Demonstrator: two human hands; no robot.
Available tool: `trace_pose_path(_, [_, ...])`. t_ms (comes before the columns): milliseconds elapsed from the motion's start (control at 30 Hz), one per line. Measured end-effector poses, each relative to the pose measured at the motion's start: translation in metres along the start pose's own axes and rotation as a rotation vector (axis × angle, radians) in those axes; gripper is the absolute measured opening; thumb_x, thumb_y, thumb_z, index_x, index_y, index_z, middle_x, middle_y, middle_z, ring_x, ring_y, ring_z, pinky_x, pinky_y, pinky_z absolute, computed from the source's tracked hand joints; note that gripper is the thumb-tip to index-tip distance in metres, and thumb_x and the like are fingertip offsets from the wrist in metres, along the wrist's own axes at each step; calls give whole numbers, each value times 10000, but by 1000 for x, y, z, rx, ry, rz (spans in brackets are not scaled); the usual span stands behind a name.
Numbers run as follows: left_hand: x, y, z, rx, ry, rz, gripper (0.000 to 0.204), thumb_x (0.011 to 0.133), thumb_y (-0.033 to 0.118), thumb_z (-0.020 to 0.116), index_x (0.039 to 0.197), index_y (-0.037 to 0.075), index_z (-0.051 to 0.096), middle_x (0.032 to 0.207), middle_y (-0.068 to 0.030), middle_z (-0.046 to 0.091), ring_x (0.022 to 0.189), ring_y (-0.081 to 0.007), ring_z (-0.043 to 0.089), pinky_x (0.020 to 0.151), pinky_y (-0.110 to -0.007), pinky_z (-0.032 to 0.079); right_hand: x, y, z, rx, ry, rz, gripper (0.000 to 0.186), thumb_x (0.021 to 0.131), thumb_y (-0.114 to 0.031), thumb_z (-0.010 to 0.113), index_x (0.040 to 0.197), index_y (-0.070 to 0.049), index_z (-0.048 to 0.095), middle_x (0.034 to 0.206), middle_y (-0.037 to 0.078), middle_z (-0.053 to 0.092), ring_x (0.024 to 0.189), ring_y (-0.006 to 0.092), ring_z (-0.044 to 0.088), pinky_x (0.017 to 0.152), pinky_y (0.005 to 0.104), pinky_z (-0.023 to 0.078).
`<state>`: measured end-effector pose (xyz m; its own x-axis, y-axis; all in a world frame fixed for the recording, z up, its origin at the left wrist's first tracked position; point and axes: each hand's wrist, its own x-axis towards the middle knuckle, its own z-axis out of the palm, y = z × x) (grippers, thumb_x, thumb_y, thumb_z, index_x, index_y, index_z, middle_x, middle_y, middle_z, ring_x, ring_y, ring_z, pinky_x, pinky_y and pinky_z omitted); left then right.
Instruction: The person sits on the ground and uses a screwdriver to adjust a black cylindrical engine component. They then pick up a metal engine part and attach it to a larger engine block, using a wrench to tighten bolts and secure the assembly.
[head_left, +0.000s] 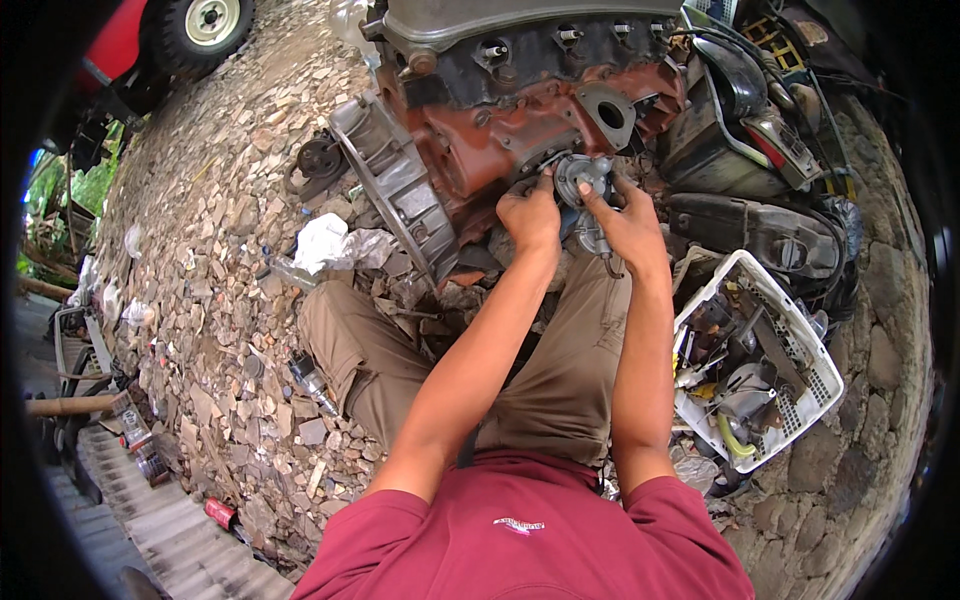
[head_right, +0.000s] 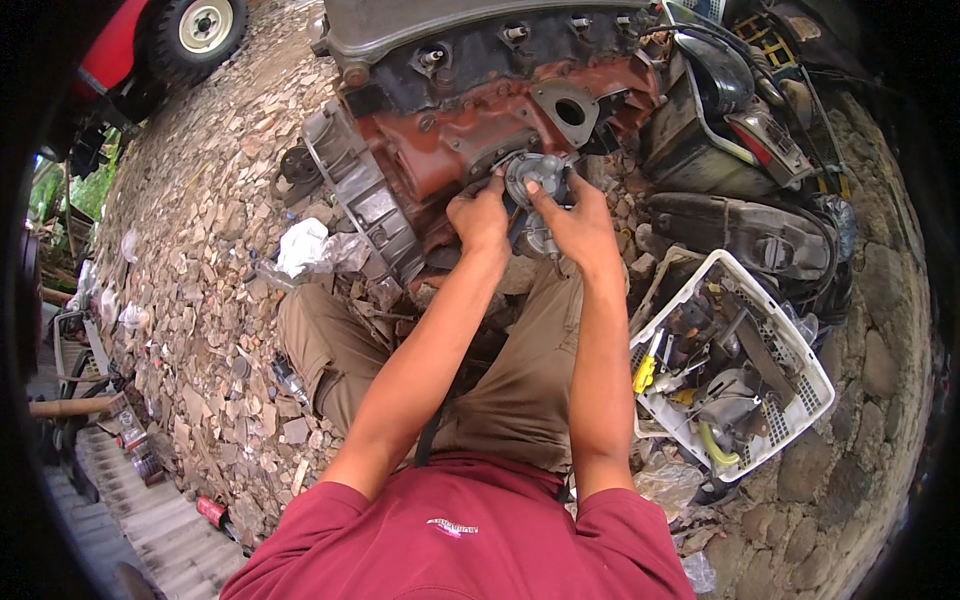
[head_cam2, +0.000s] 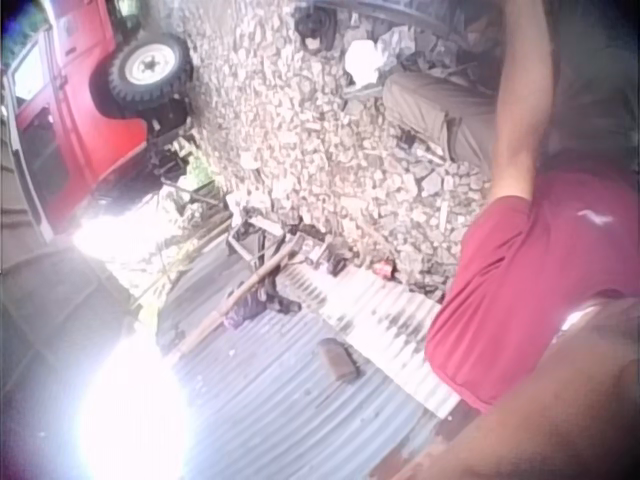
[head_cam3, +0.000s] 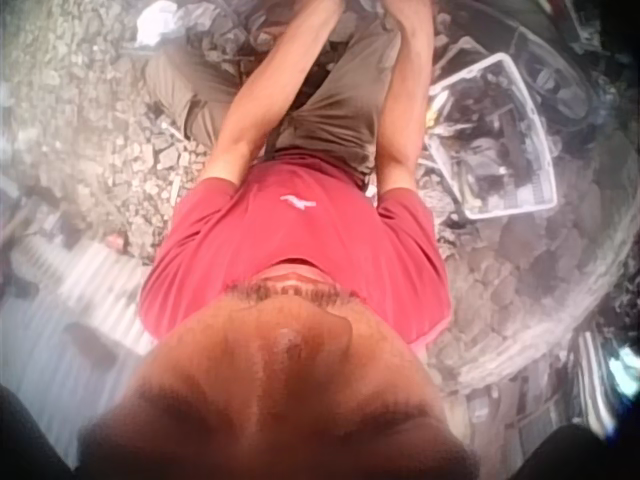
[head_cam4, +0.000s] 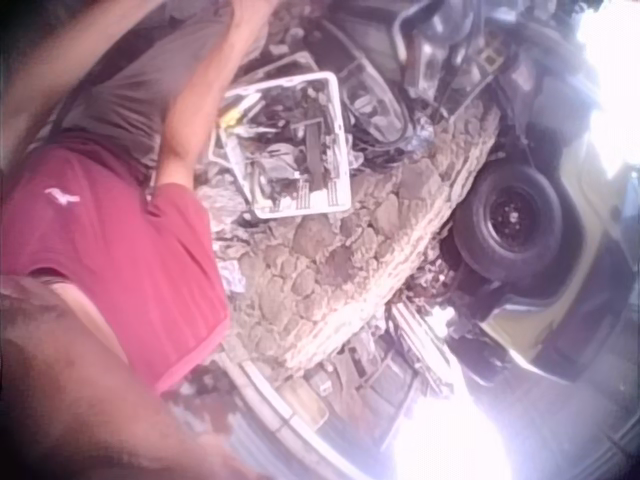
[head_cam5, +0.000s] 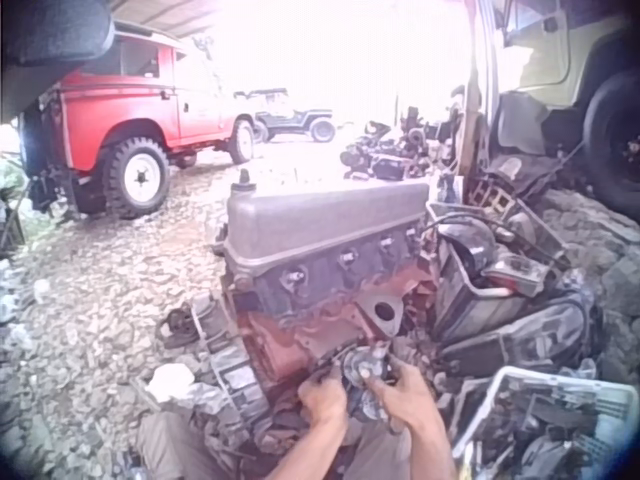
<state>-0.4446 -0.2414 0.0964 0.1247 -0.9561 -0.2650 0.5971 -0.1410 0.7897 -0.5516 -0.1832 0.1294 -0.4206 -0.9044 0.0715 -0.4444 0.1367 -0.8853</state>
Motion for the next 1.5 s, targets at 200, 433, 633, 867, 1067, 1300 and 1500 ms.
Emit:
trace_pose_path(200, [-5,1,-4,7,-2,4,146,880,36,702,908,-107,704,908,-80,713,777,-130,625,708,-295,492,-6,-15,-2,-4,10,13,811,839,-411,782,1297,198,507,1185,321,643,1141,312,636,977,371,472])
trace_pose_path(433, [-4,12,3,2,18,-117,150,882,75,713,888,-75,709,886,-92,707,756,-142,626,698,-306,492,-4,-10,-4,22,25,-7,764,844,-398,779,1266,192,537,1139,290,670,1085,293,657,953,362,481])
trace_pose_path(633, [-10,23,1,35,91,-185,128,875,43,712,928,-74,708,882,-90,707,752,-147,629,696,-305,495,-10,-24,-5,-26,-20,21,828,869,-401,775,1334,208,462,1182,265,645,1076,242,626,945,337,483])
trace_pose_path(867, [-1,10,-6,49,-26,-46,138,890,35,693,957,-83,720,902,-79,713,747,-144,624,713,-294,489,-7,-23,-6,41,-88,9,752,882,-383,765,1309,182,510,1141,240,668,1039,214,631,904,325,496])
trace_pose_path(1067, [4,5,-9,135,-10,-43,148,874,63,719,883,-85,728,860,-75,713,747,-126,598,701,-303,472,-3,-8,-3,-18,-11,-32,737,872,-387,773,1295,168,533,1112,216,681,1003,198,636,881,324,500])
trace_pose_path(1300, [5,0,-12,242,-35,105,190,876,105,730,869,-85,726,797,-50,694,690,-125,568,670,-307,460,0,-5,-3,19,-15,20,781,837,-406,775,1285,185,530,1196,312,647,1171,314,628,1001,367,457])
trace_pose_path(1500, [-1,21,-13,170,-61,-158,229,911,181,692,927,-46,711,688,4,594,577,-110,493,587,-281,410,-4,-12,-8,17,-59,-5,836,837,-427,775,1312,201,493,1231,322,625,1187,325,616,1011,369,453])
